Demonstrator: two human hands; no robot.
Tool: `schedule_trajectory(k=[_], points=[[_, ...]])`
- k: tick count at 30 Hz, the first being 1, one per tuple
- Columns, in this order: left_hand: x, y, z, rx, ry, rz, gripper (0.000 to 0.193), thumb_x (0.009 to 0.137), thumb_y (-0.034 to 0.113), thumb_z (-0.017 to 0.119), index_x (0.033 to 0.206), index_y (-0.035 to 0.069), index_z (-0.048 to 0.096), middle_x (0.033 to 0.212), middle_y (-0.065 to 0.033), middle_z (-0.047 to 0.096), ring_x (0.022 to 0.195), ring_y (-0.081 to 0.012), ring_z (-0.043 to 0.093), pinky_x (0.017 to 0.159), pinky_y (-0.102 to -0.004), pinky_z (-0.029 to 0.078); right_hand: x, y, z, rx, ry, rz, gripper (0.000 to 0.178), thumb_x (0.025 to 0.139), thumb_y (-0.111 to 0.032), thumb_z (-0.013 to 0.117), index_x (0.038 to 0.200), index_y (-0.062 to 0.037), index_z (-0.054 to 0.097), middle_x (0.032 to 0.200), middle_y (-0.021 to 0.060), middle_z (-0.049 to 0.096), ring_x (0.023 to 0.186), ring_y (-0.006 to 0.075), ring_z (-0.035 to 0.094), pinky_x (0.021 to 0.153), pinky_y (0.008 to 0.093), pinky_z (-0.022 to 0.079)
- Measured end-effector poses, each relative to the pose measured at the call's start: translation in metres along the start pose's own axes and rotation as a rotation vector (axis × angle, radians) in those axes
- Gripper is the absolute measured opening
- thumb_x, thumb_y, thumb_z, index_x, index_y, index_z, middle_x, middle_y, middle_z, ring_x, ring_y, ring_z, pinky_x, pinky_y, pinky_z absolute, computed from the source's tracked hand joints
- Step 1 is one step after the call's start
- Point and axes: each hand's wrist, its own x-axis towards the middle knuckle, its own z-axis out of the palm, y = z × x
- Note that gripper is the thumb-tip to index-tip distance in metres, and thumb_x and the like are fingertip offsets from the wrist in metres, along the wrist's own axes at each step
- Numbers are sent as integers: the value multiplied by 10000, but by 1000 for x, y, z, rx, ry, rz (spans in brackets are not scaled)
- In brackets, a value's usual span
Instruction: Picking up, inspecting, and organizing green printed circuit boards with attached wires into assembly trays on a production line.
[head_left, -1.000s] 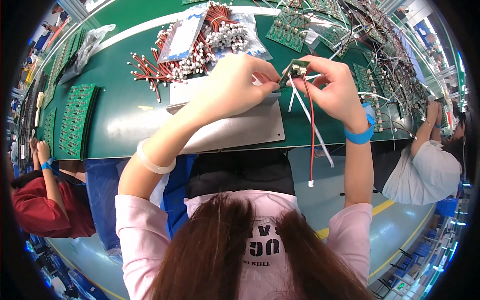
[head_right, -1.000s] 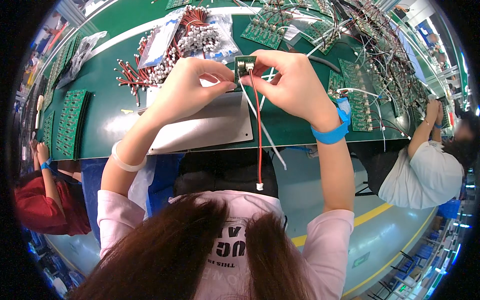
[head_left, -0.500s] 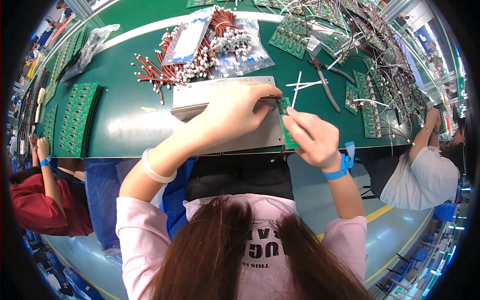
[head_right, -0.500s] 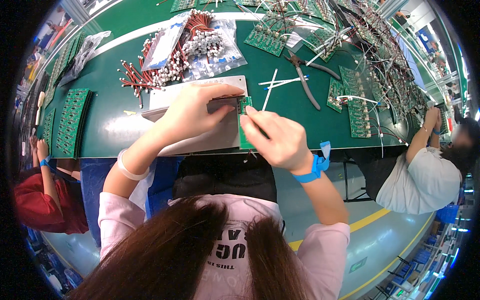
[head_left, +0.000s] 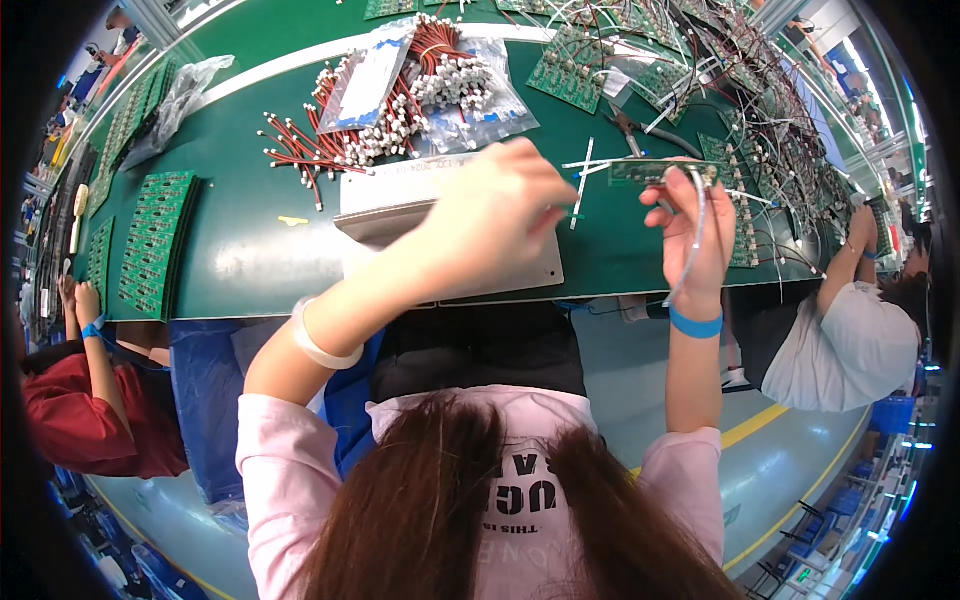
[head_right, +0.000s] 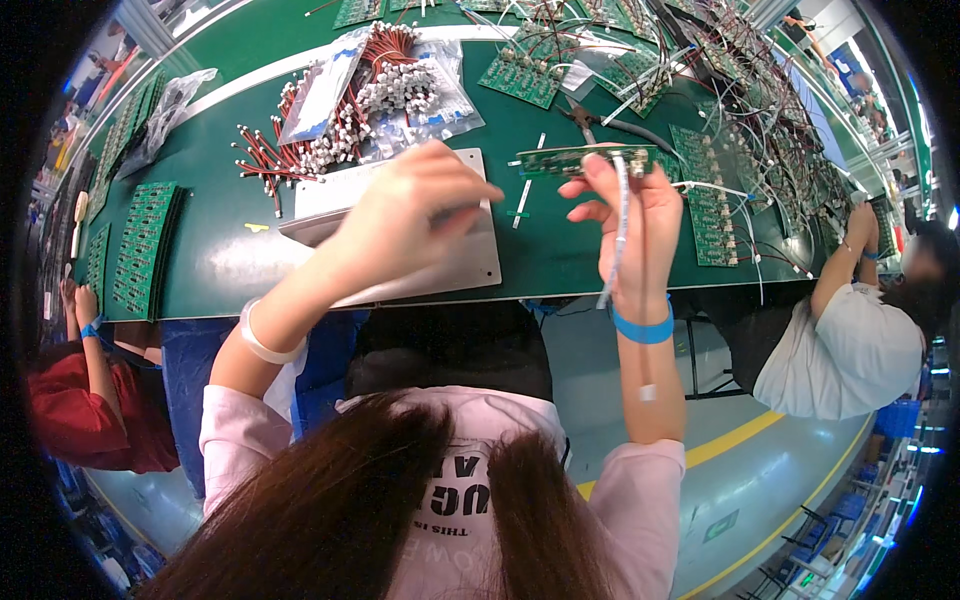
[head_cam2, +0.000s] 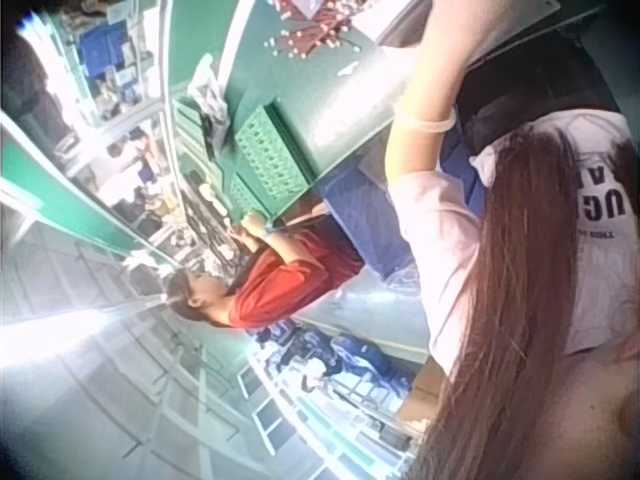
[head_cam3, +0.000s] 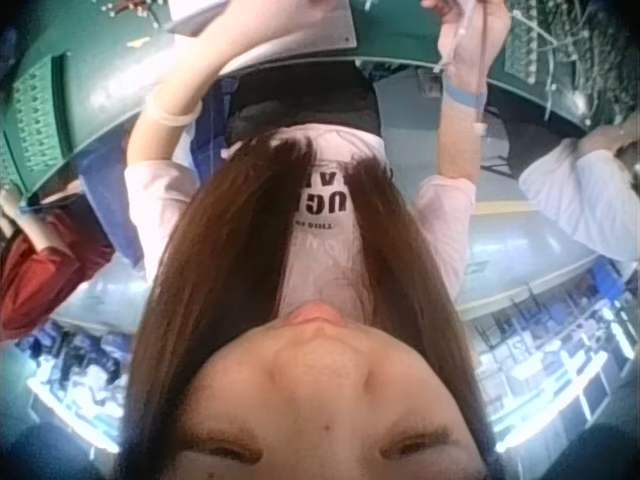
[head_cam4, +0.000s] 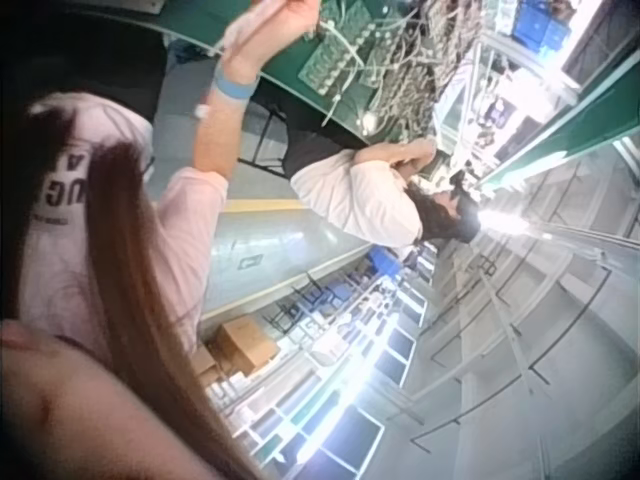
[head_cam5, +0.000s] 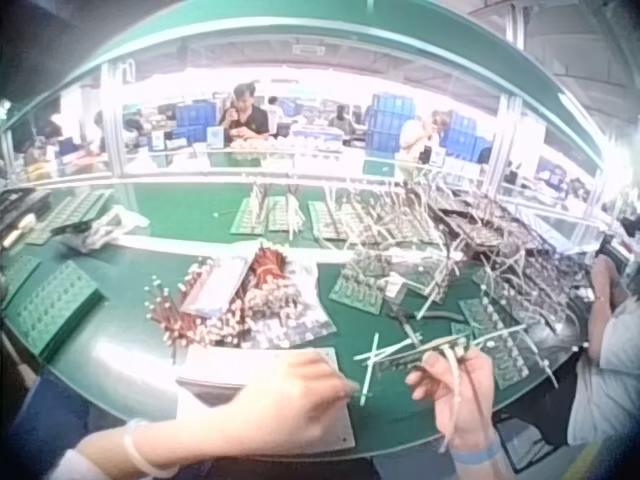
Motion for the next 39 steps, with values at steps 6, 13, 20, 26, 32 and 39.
schedule_trajectory(k=[6,13,20,26,32,39], points=[[3,12,57,860,-193,251,115,516,151,472,547,55,527,603,-43,430,687,-179,370,693,-267,272,3,-11,-15,55,80,-73,97,673,-54,526,751,-3,496,662,68,519,551,155,524,383,193,390],[19,8,77,993,-326,180,122,513,140,491,561,44,548,582,-39,444,697,-189,379,677,-264,255,0,-24,-31,28,161,-126,115,668,-53,530,763,-9,483,662,70,519,541,150,520,384,196,377],[26,14,84,995,-307,4,112,534,110,495,598,20,496,572,-50,452,642,-170,411,656,-255,254,19,-41,-61,-654,127,-128,128,661,-84,557,742,-4,498,610,36,512,488,70,476,399,156,343],[26,-1,109,855,-144,-143,89,580,106,476,618,27,463,599,-50,444,548,-140,467,478,-230,372,-6,-73,-39,-680,-51,-139,244,674,-37,512,899,-34,419,593,29,492,468,55,450,385,143,325],[35,-1,93,707,-131,-282,121,566,42,486,660,11,416,632,-71,445,529,-159,513,425,-243,422,-11,-42,-54,-934,-458,259,278,661,-61,497,922,-44,403,545,57,486,441,89,474,395,209,356],[13,35,67,488,-182,-106,151,515,18,456,663,1,431,662,-80,446,660,-203,453,533,-263,396,14,17,-67,-1146,-411,163,421,687,-94,479,1079,-74,325,549,53,471,456,99,466,435,211,372]])
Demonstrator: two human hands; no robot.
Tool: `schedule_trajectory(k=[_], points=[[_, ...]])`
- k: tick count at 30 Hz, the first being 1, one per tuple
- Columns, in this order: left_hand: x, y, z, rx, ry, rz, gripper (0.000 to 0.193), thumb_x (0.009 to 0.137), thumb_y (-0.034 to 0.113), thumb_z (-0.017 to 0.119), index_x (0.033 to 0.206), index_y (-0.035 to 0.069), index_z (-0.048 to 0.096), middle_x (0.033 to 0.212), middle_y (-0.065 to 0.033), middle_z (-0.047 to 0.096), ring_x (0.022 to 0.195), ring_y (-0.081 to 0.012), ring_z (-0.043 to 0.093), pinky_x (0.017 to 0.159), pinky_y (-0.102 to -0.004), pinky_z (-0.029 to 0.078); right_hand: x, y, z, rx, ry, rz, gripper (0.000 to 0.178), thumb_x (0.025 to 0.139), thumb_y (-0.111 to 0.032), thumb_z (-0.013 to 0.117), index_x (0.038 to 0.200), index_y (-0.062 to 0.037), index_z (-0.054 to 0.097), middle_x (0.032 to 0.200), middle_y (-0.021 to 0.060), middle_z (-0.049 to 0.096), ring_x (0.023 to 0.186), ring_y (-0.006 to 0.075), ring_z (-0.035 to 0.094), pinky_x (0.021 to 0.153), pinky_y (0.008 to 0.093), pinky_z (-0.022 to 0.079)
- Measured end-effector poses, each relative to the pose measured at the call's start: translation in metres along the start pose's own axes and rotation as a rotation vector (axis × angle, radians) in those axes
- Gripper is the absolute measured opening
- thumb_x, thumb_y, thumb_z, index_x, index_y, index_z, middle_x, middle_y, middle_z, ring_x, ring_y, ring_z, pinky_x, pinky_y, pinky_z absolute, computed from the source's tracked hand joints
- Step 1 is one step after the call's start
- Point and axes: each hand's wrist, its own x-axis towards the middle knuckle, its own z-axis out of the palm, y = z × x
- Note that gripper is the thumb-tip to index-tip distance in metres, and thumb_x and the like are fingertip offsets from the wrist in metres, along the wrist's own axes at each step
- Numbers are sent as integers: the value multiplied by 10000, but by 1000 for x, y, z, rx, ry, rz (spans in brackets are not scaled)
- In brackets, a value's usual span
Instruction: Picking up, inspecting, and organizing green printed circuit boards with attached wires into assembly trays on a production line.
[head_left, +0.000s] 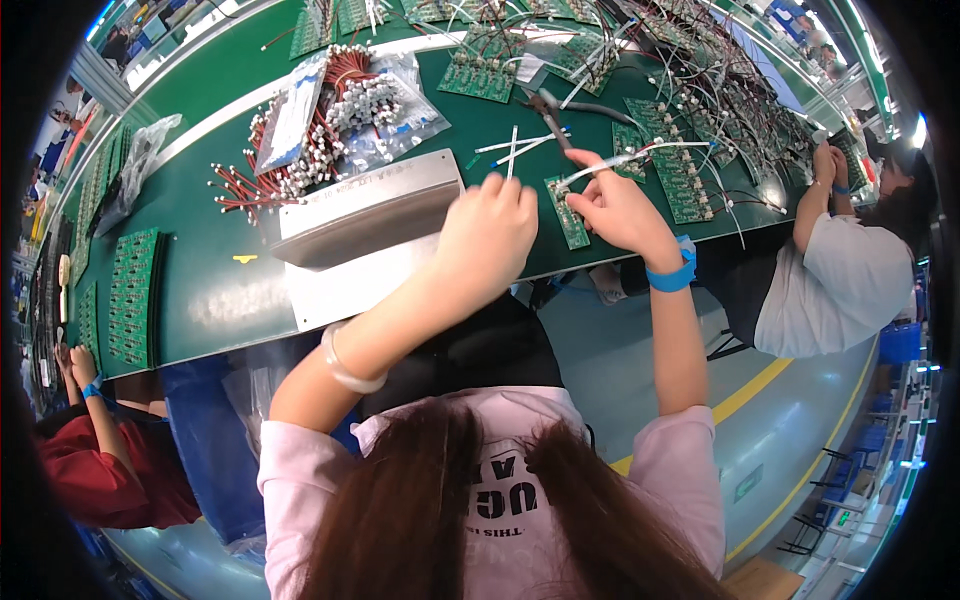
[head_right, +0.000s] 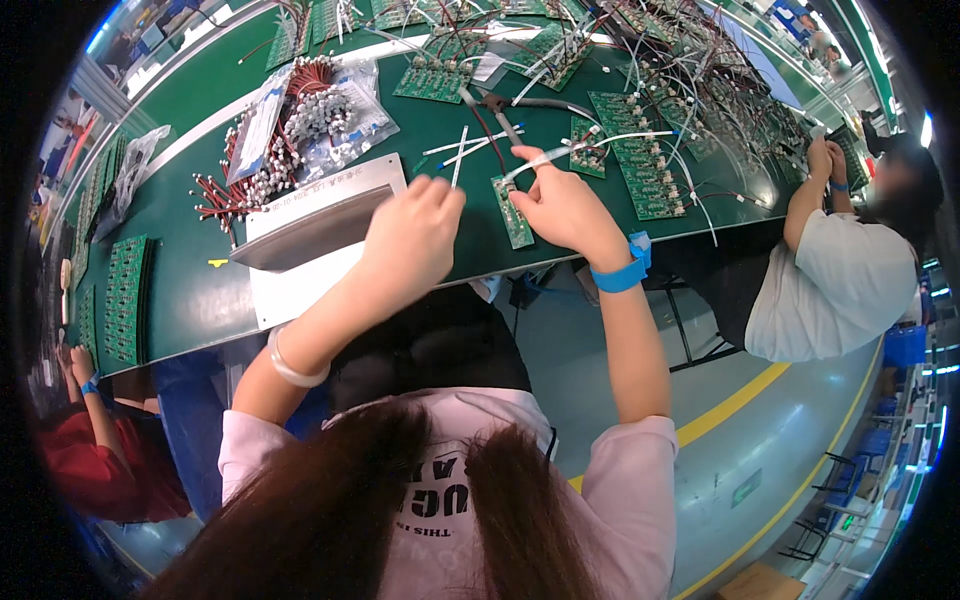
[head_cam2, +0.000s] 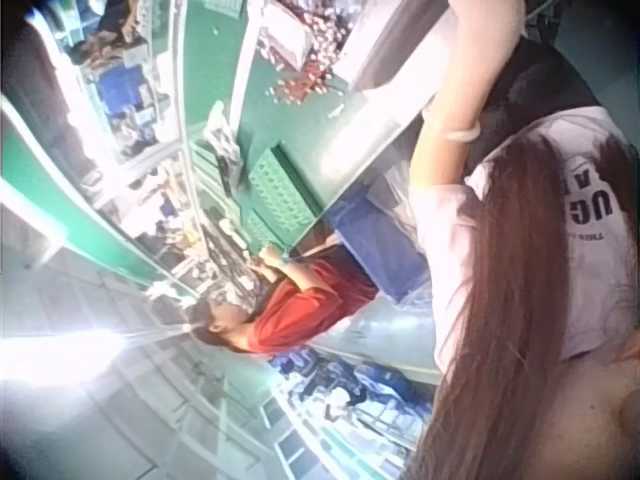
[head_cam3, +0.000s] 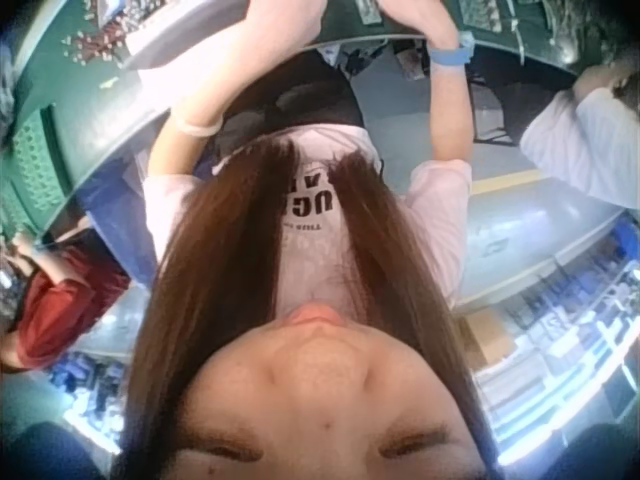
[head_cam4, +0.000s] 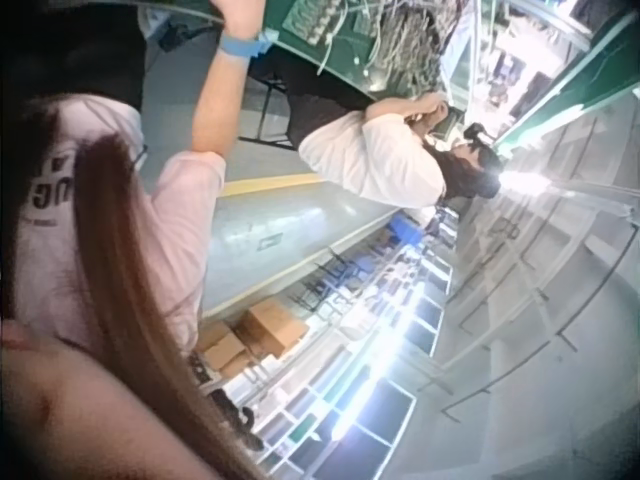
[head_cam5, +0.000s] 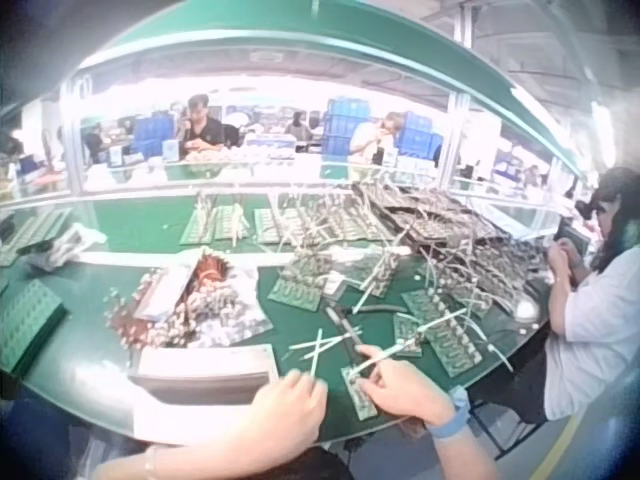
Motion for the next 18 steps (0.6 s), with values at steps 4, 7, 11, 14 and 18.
schedule_trajectory(k=[4,7,11,14,18], points=[[-9,0,25,122,44,46,193,548,77,465,693,-48,482,676,-124,457,652,-187,441,515,-236,396,-7,-2,-9,-4,158,-42,403,687,-96,492,1064,-58,355,564,59,491,500,108,500,464,208,385],[4,1,40,308,14,-32,232,571,83,449,727,-82,496,719,-162,456,654,-208,422,522,-234,389,-25,-11,-27,-31,171,16,272,672,-155,510,921,-57,462,577,83,525,523,219,518,482,283,390],[12,5,40,375,-67,-106,221,585,84,440,710,-85,510,740,-187,447,629,-239,400,512,-232,374,-54,-35,-64,-90,208,101,215,649,-184,549,811,-46,518,542,67,512,477,130,504,451,227,374],[17,0,42,387,60,-102,218,575,91,445,716,-63,509,721,-138,447,655,-220,397,563,-247,344,-56,-50,-95,-179,437,32,183,639,-171,559,779,-58,523,505,35,480,446,94,449,423,212,347],[45,-3,31,660,-337,-262,242,668,130,398,827,-4,522,788,-109,468,743,-233,390,632,-345,268,-5,-54,-150,-530,523,-116,192,652,-174,540,797,-49,530,522,-2,468,477,46,417,437,164,315]])
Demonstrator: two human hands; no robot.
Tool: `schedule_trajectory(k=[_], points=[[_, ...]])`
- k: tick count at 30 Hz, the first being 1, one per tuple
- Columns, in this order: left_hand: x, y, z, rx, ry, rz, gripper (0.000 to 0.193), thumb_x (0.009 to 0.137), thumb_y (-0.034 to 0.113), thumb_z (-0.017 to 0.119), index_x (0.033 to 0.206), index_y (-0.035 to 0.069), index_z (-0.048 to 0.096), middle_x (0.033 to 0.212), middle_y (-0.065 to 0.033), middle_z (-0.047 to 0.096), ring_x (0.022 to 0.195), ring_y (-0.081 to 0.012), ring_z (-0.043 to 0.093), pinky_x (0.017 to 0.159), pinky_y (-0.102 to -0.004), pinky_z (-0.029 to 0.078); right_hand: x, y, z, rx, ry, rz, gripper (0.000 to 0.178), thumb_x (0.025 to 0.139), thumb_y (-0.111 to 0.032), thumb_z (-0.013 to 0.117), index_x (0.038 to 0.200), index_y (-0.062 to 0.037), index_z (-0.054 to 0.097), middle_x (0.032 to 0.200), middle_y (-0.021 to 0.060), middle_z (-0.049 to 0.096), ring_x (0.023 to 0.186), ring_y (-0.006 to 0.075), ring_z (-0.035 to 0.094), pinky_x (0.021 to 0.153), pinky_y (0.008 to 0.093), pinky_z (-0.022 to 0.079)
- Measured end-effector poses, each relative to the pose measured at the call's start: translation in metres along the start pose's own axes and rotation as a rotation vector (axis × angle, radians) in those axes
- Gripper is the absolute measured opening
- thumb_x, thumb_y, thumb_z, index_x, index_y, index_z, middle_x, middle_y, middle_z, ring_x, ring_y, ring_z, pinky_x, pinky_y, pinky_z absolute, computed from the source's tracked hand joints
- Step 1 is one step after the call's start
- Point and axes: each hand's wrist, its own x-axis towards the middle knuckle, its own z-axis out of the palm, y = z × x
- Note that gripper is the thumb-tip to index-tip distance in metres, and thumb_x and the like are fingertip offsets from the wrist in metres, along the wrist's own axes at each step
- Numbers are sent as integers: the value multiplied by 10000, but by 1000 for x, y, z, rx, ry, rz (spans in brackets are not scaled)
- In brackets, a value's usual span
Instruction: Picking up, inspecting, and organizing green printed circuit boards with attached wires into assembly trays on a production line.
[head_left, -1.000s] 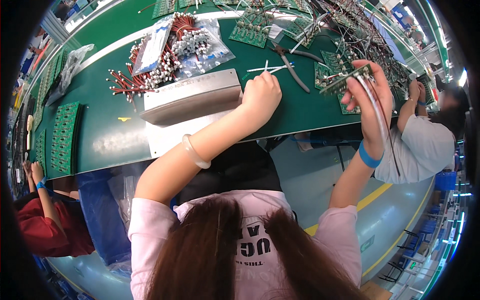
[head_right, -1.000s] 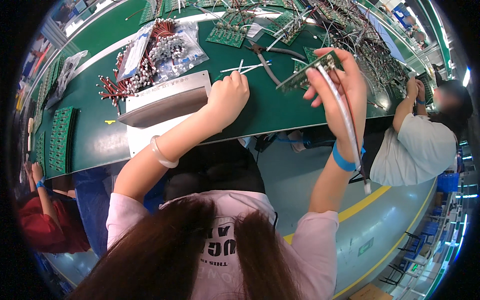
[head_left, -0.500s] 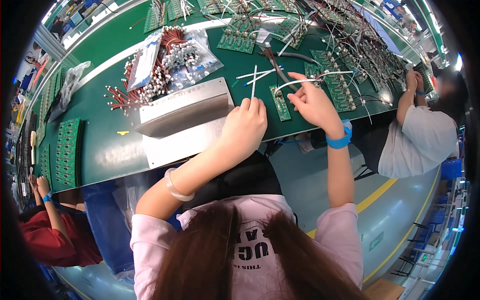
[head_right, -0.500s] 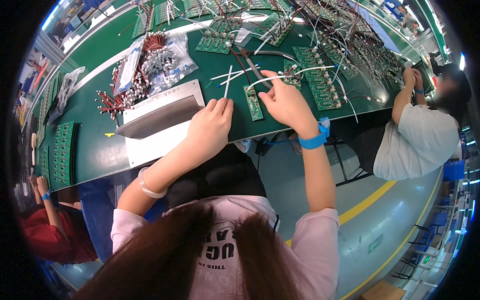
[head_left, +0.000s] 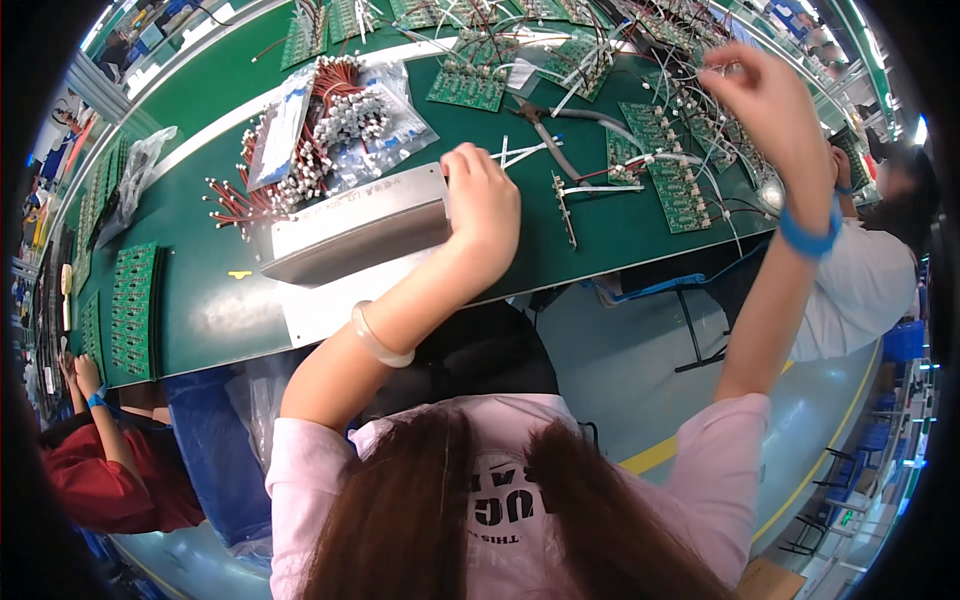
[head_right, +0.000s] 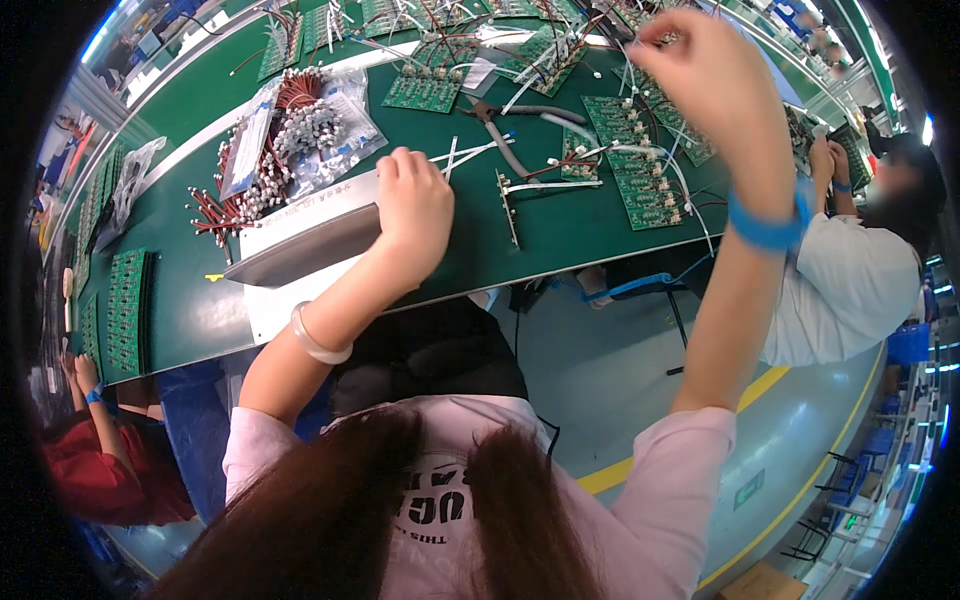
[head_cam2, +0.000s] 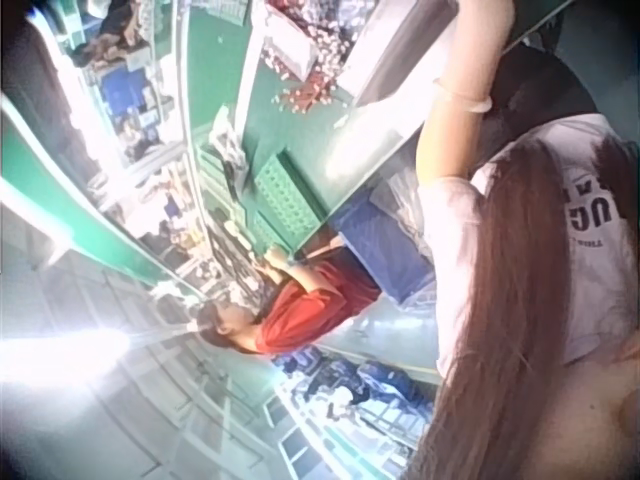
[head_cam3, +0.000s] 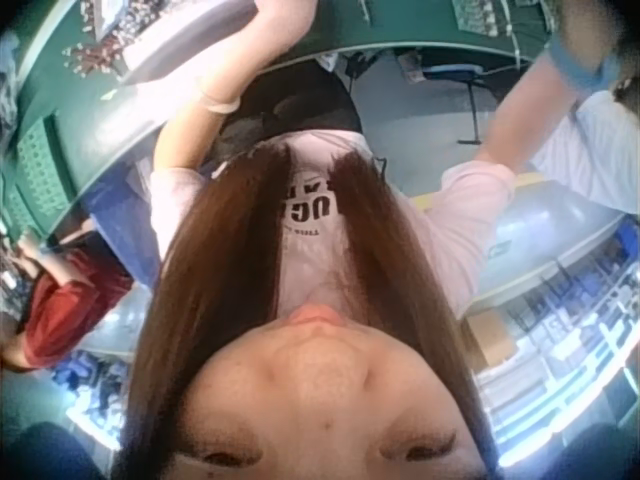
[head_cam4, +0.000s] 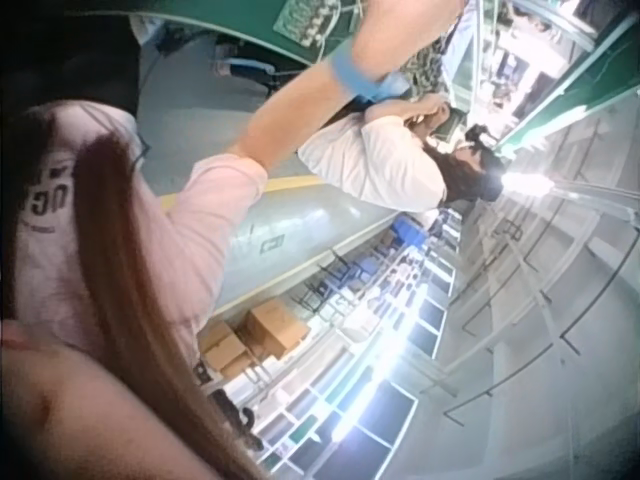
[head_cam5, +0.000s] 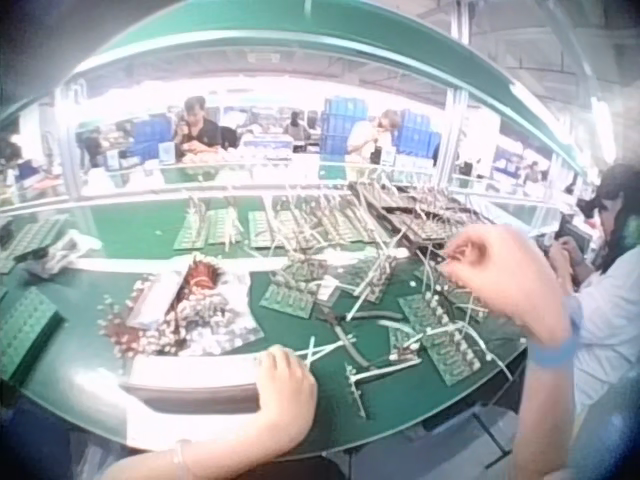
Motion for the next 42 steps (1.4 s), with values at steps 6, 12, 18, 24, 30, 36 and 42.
schedule_trajectory(k=[6,12,18,24,30,36,42], points=[[15,-11,3,-67,-190,-110,239,664,129,430,851,12,521,807,-99,484,761,-219,413,653,-328,256,99,-22,31,-252,-469,334,292,533,-152,601,773,3,542,807,141,532,703,172,531,583,229,427],[15,-10,2,-108,-186,-185,250,664,137,431,859,7,518,820,-98,500,793,-206,427,700,-293,253,143,56,120,10,-525,317,124,600,-79,517,652,33,529,618,141,544,497,180,536,418,293,433],[12,-10,3,-142,-132,-175,216,656,117,425,812,-2,517,758,-89,501,747,-195,436,683,-287,260,140,85,162,102,-751,591,246,650,-93,445,861,31,466,670,158,530,518,229,536,452,314,446],[11,-4,18,-238,97,-266,68,626,96,429,620,38,465,595,-74,480,600,-180,450,626,-277,289,140,73,195,198,-743,569,470,621,-221,516,1023,-35,357,926,159,426,586,210,470,469,316,450],[10,0,23,-283,213,-287,45,606,80,437,571,62,415,527,-59,454,526,-170,438,578,-275,301,146,79,225,274,-632,679,268,553,-297,576,716,-85,583,775,114,542,614,200,521,488,287,424],[2,4,23,-261,213,-300,48,612,100,429,598,54,421,585,-57,408,576,-165,400,540,-260,296,132,67,205,914,-385,896,124,527,-106,539,593,-2,531,916,114,473,716,216,438,511,324,364],[1,10,23,-278,247,-266,62,618,102,425,637,45,444,635,-49,407,608,-163,403,522,-245,318,146,74,164,449,-119,629,295,536,-150,582,694,90,513,759,169,534,735,239,501,589,312,368]])
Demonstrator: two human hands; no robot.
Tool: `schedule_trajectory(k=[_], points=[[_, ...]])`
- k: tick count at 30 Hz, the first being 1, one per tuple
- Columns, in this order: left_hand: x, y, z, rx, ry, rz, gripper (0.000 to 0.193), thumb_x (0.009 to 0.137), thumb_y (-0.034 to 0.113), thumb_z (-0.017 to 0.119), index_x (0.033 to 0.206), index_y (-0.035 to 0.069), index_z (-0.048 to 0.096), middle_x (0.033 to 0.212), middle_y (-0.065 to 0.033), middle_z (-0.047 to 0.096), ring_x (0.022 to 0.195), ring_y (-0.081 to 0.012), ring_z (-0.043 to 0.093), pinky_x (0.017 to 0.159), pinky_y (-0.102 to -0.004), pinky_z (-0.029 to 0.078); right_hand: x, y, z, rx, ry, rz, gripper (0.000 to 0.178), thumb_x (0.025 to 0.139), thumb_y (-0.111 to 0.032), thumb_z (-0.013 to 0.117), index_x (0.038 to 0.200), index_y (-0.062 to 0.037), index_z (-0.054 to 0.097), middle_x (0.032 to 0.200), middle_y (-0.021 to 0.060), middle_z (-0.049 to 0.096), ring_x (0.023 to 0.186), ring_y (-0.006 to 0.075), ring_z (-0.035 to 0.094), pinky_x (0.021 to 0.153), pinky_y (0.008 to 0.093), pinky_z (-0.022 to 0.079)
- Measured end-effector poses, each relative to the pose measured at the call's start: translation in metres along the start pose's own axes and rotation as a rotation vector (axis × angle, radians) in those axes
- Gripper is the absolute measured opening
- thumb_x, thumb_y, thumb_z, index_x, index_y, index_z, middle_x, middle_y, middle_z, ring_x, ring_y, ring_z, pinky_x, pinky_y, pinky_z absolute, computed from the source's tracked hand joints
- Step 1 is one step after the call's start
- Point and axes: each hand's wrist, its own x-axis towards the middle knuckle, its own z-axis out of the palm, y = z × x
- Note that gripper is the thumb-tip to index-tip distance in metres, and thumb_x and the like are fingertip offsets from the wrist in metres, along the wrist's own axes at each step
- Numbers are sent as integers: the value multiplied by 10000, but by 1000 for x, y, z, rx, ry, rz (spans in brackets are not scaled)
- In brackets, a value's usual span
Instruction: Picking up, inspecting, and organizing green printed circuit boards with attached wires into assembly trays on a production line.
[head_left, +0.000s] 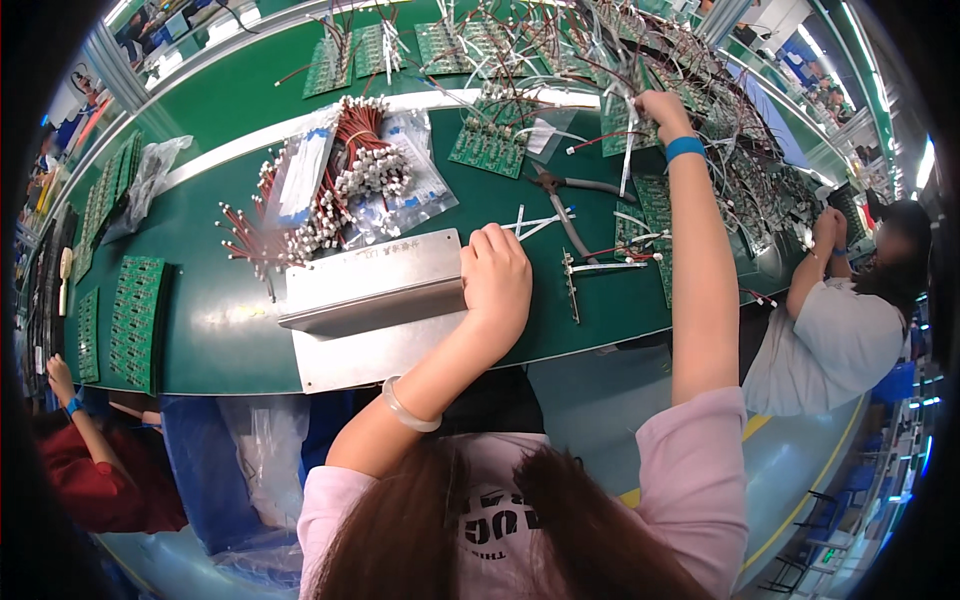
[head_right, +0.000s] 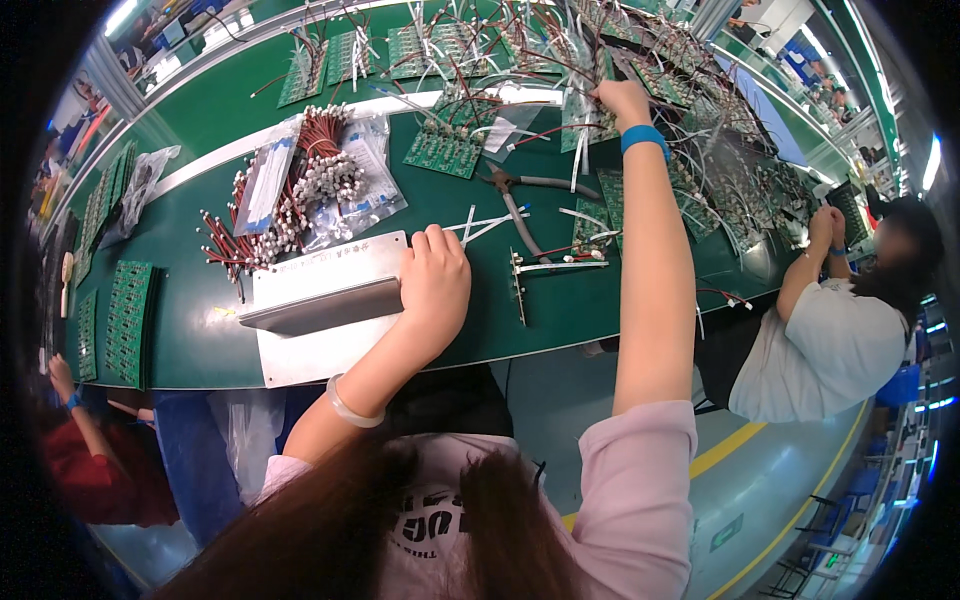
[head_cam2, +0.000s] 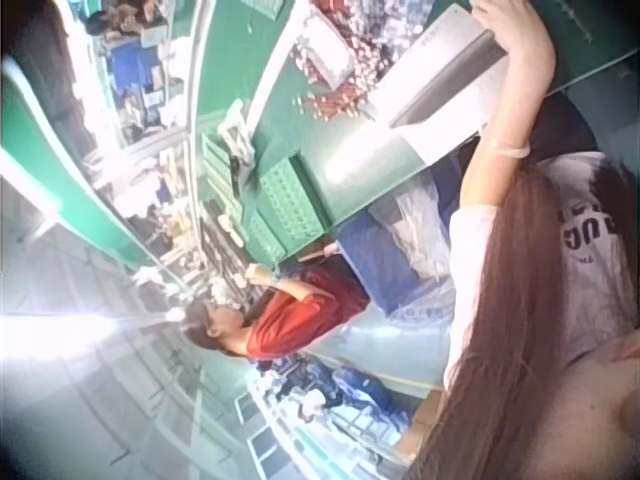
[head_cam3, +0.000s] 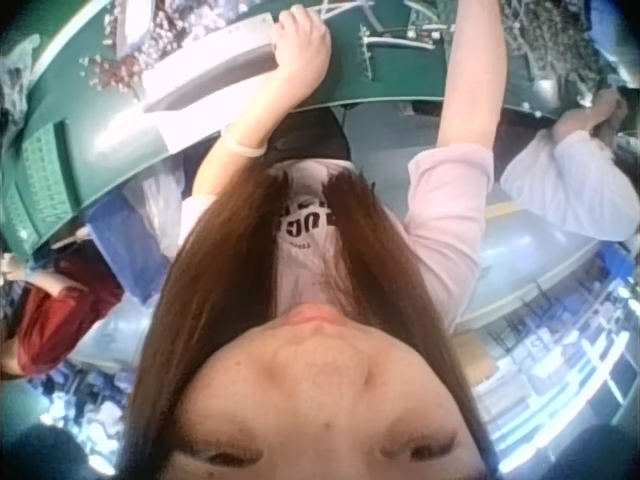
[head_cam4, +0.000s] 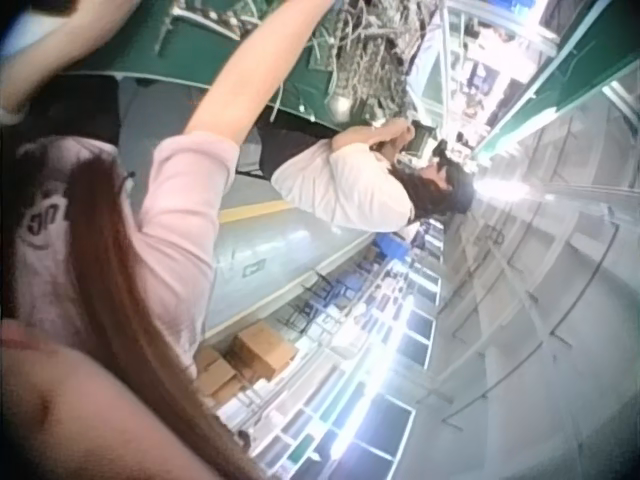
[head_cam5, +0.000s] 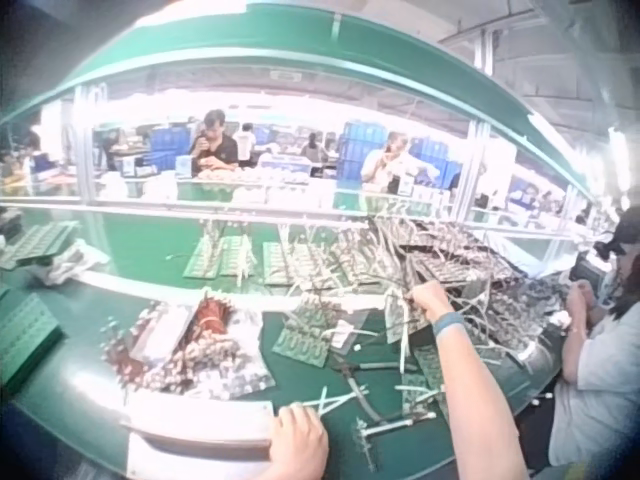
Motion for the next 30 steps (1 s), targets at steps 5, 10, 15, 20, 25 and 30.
schedule_trajectory(k=[5,10,15,20,25,30], points=[[-2,-2,-2,-110,44,37,51,616,105,440,615,56,429,604,-44,417,578,-149,436,462,-226,358,-60,-29,-54,574,63,-395,201,625,-80,518,787,39,515,729,63,530,654,149,456,605,256,339],[-5,-2,2,-118,86,46,54,605,97,454,592,69,409,557,-25,418,525,-132,448,425,-211,366,-149,-60,-80,1103,-55,-455,203,652,-105,540,840,-36,509,679,1,497,599,85,445,560,181,330],[-11,-5,-6,-145,96,92,57,587,91,468,602,41,445,598,-50,415,556,-142,443,424,-213,373,-196,-61,-89,905,27,-651,129,644,-59,560,744,-95,486,567,-66,389,474,11,326,418,143,257],[-17,-4,-8,-145,91,185,68,529,61,473,553,-2,484,597,-78,407,550,-171,414,423,-208,365,-225,-72,-79,954,-14,-541,141,663,-99,558,761,-75,460,521,-80,368,394,-5,302,331,124,217],[-9,2,-3,-20,141,168,49,517,59,469,526,12,457,549,-71,402,521,-160,412,405,-202,356,-234,-70,-73,1103,-222,-771,187,663,14,515,839,0,453,697,-3,479,606,31,426,510,135,332],[0,-2,-2,-95,-21,77,71,608,69,462,638,5,467,587,-72,439,473,-121,507,369,-201,415,-237,-60,-67,1000,-208,-846,199,663,31,503,849,0,441,733,8,479,632,35,427,554,147,337]])
